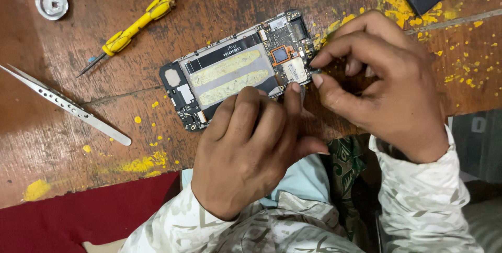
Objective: The person uses tweezers to manipulate small components on a disassembled smartphone motherboard, carefully adjusting connectors and parts on the circuit board.
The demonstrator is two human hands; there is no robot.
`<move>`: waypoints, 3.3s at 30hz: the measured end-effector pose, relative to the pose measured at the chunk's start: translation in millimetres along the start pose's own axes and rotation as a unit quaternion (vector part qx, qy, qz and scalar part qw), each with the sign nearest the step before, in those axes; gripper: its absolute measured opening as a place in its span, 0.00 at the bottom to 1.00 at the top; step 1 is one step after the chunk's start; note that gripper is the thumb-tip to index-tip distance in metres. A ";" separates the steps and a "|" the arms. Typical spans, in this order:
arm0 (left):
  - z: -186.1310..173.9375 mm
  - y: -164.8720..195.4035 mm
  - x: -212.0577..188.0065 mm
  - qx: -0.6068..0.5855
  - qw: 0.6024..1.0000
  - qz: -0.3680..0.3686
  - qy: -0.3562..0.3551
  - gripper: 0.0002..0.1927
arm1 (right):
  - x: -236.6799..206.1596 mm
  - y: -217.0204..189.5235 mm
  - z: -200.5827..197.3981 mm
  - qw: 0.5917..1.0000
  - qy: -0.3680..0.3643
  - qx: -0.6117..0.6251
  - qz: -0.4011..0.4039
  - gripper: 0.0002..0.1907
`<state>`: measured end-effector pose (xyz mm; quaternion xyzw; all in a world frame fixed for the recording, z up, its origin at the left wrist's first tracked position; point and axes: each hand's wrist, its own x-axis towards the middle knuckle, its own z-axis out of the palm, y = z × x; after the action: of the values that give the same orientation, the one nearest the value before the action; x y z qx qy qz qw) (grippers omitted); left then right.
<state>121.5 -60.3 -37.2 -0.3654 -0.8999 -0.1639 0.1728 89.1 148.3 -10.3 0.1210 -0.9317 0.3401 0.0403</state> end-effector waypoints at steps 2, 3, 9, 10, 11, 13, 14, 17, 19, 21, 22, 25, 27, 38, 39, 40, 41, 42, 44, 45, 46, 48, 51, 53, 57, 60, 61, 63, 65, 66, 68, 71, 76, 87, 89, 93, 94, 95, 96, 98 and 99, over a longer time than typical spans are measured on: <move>0.0 0.3 -0.1 0.004 1.000 -0.003 0.003 0.34 | 1.6 -1.2 -2.2 0.999 -0.002 0.035 -0.012 0.07; 0.1 0.2 -0.2 0.006 1.000 -0.003 0.005 0.34 | 2.5 -1.1 -3.9 0.999 -0.003 0.051 -0.017 0.07; 0.2 -1.7 -2.0 0.000 1.000 0.000 0.024 0.32 | 13.5 7.1 -19.1 0.978 -0.075 -0.089 -0.173 0.11; 0.3 -1.8 -2.4 -0.002 1.000 0.000 0.025 0.32 | 17.5 9.0 -21.1 0.979 -0.103 -0.074 -0.156 0.11; 0.4 -1.9 -2.6 -0.004 1.000 0.001 0.027 0.32 | 22.5 10.9 -22.9 0.980 -0.131 -0.059 -0.141 0.11; 0.2 -1.9 -3.4 -0.010 1.000 0.000 0.028 0.32 | 34.6 14.0 -26.0 0.972 -0.188 -0.048 -0.130 0.11; 0.2 -2.0 -3.8 -0.014 0.999 -0.001 0.029 0.33 | 41.6 15.0 -27.4 0.966 -0.216 -0.053 -0.135 0.11; 0.5 -2.6 -4.7 -0.019 0.999 -0.002 0.036 0.33 | 61.6 13.6 -28.2 0.947 -0.300 -0.101 -0.048 0.13; 1.1 -3.5 -5.2 -0.028 0.999 0.002 0.043 0.33 | 73.2 9.1 -25.9 0.926 -0.346 -0.147 0.001 0.14; 1.5 -4.7 -6.3 -0.041 0.998 0.006 0.049 0.33 | 82.5 2.3 -21.2 0.901 -0.388 -0.194 0.002 0.15; 1.5 -4.8 -7.4 -0.042 0.998 0.005 0.049 0.33 | 85.9 -1.4 -18.7 0.888 -0.401 -0.223 0.021 0.14; 1.6 -4.9 -10.7 -0.043 0.998 -0.001 0.049 0.32 | 94.5 -10.4 -12.6 0.857 -0.427 -0.283 0.049 0.12; 2.2 -5.1 -12.5 -0.061 0.997 -0.002 0.049 0.32 | 97.6 -12.7 -11.6 0.850 -0.437 -0.291 0.043 0.12; 5.1 -6.9 -15.4 -0.079 0.995 -0.004 0.056 0.28 | 100.3 4.5 -8.1 0.836 -0.452 -0.309 -0.026 0.13; 5.2 -6.7 -15.6 -0.082 0.995 -0.006 0.056 0.28 | 100.3 4.4 -7.8 0.837 -0.451 -0.308 -0.030 0.13; 5.1 -7.0 -15.5 -0.080 0.995 -0.005 0.057 0.28 | 100.1 4.0 -8.0 0.832 -0.454 -0.317 -0.026 0.13; 5.0 -7.2 -15.3 -0.080 0.995 -0.003 0.057 0.28 | 100.0 3.6 -8.2 0.828 -0.457 -0.326 -0.021 0.13; 4.5 -7.3 -14.7 -0.079 0.995 -0.001 0.058 0.28 | 100.4 3.2 -8.6 0.822 -0.459 -0.335 -0.017 0.13; 3.0 -7.4 -13.2 -0.081 0.995 -0.003 0.055 0.28 | 102.1 2.8 -7.6 0.823 -0.466 -0.323 -0.022 0.13; 1.8 -7.5 -12.2 -0.082 0.995 -0.004 0.053 0.28 | 103.0 2.6 -7.4 0.824 -0.469 -0.317 -0.025 0.13; 0.6 -7.7 -11.3 -0.081 0.995 -0.005 0.055 0.28 | 103.4 2.3 -7.2 0.824 -0.470 -0.316 -0.015 0.13; -2.1 -8.2 -9.8 -0.081 0.995 -0.006 0.057 0.28 | 104.0 0.9 -6.9 0.826 -0.471 -0.308 -0.004 0.12; -5.7 -9.1 -9.2 -0.044 0.997 -0.001 0.067 0.32 | 103.9 -4.6 -8.4 0.833 -0.475 -0.284 -0.010 0.12; -6.6 -9.7 -9.1 -0.067 0.996 -0.002 0.051 0.32 | 102.7 -10.7 -10.0 0.818 -0.472 -0.327 -0.018 0.12; -4.9 -8.6 -7.6 -0.078 0.996 -0.009 0.048 0.33 | 105.1 -24.2 -14.7 0.808 -0.485 -0.334 0.014 0.11; -4.2 -7.8 -6.3 -0.073 0.997 -0.008 0.039 0.32 | 108.1 -31.0 -16.1 0.808 -0.490 -0.326 0.019 0.10; -4.1 -7.4 -5.9 -0.070 0.997 -0.009 0.039 0.32 | 108.9 -32.0 -16.6 0.811 -0.491 -0.318 0.024 0.10; -3.9 -6.9 -5.2 -0.062 0.997 -0.012 0.040 0.32 | 110.0 -32.0 -19.1 0.821 -0.490 -0.290 0.044 0.10; -3.9 -6.6 -4.9 -0.056 0.998 -0.011 0.038 0.32 | 110.1 -29.2 -20.3 0.826 -0.490 -0.276 0.049 0.09; -3.8 -6.4 -4.8 -0.054 0.998 -0.011 0.038 0.32 | 110.2 -27.0 -20.2 0.829 -0.487 -0.270 0.039 0.10; -3.5 -5.9 -4.8 -0.053 0.998 -0.012 0.036 0.32 | 109.9 -21.5 -19.1 0.839 -0.480 -0.258 0.011 0.11; -3.1 -5.6 -5.0 -0.049 0.998 -0.013 0.035 0.31 | 108.8 -14.0 -17.6 0.852 -0.465 -0.240 -0.037 0.12; -2.2 -5.8 -4.6 -0.049 0.998 -0.014 0.036 0.31 | 108.2 -13.2 -16.6 0.848 -0.463 -0.256 -0.029 0.12; -2.7 -5.2 -2.9 -0.046 0.998 -0.014 0.032 0.30 | 110.4 -28.5 -12.9 0.810 -0.483 -0.333 -0.020 0.11; -2.9 -5.6 -2.7 -0.047 0.998 -0.015 0.029 0.30 | 111.0 -28.3 -15.4 0.802 -0.493 -0.336 -0.025 0.12; -3.2 -5.9 -2.0 -0.047 0.998 -0.015 0.027 0.30 | 110.2 -30.2 -18.5 0.838 -0.453 -0.259 -0.161 0.14; -3.2 -5.8 -1.7 -0.044 0.999 -0.014 0.026 0.30 | 109.5 -31.1 -20.0 0.825 -0.474 -0.284 -0.119 0.14; -3.1 -5.7 -1.2 -0.041 0.999 -0.013 0.026 0.30 | 108.8 -31.9 -22.8 0.810 -0.492 -0.309 -0.077 0.13; -3.3 -5.7 -0.9 -0.037 0.999 -0.012 0.026 0.29 | 107.9 -32.7 -23.7 0.801 -0.501 -0.324 -0.057 0.13; -3.7 -5.5 -0.5 -0.041 0.999 -0.012 0.027 0.29 | 105.8 -33.4 -25.1 0.787 -0.510 -0.345 -0.039 0.14; -3.9 -5.6 -0.3 -0.042 0.999 -0.012 0.029 0.29 | 105.8 -33.0 -26.5 0.789 -0.505 -0.345 -0.047 0.14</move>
<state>118.4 -65.9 -34.8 -0.3567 -0.8910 -0.2143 0.1813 -5.1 120.0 47.3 0.2976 -0.8676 -0.1164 -0.3809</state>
